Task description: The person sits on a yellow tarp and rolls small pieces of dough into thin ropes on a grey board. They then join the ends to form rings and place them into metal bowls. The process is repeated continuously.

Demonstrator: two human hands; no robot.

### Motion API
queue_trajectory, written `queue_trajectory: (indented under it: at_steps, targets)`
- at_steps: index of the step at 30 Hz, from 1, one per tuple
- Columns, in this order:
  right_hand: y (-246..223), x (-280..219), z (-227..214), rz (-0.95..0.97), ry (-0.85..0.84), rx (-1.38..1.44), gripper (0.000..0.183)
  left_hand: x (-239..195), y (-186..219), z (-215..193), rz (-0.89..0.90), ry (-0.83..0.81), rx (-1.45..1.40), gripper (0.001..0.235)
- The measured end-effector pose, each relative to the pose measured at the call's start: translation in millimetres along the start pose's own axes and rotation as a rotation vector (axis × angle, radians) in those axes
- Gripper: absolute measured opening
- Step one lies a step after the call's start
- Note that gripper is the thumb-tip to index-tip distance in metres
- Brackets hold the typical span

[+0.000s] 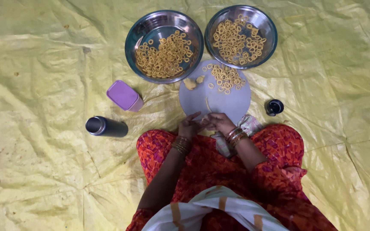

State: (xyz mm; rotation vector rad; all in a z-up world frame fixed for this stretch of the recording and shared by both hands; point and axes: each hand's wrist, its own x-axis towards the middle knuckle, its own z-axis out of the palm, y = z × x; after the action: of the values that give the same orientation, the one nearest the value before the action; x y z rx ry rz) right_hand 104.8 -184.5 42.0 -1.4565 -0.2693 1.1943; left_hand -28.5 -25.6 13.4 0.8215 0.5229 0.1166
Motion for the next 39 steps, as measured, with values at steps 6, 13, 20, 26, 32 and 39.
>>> queue_trajectory:
  at_steps: [6, 13, 20, 26, 32, 39]
  targets:
    - [-3.4, 20.1, -23.2, -0.103, 0.012, 0.074, 0.018, 9.8, -1.3, 1.1, 0.056, 0.180, 0.097, 0.050]
    - [-32.4, 66.5, -45.8, -0.448, 0.362, -0.366, 0.021, 57.1, -10.6, -4.9, 0.179, 0.129, 0.148, 0.045]
    - [-6.5, 68.1, -45.2, -0.021, 0.123, -0.083, 0.015, 96.8, -21.6, 11.5, 0.222, 0.167, 0.302, 0.042]
    - [-28.8, 84.6, -82.7, -0.561, 0.474, -0.433, 0.024, 109.8, 0.9, 26.5, 0.447, 0.273, 1.101, 0.032]
    - [-78.1, 59.9, -77.2, -0.587, 0.735, -0.759, 0.030, 129.2, 23.9, 22.4, 0.580, -0.114, 1.985, 0.020]
    - [-53.0, -10.9, -13.8, -0.359, 0.499, -0.935, 0.033, 117.6, 37.6, 17.3, 0.767, -0.118, 1.911, 0.011]
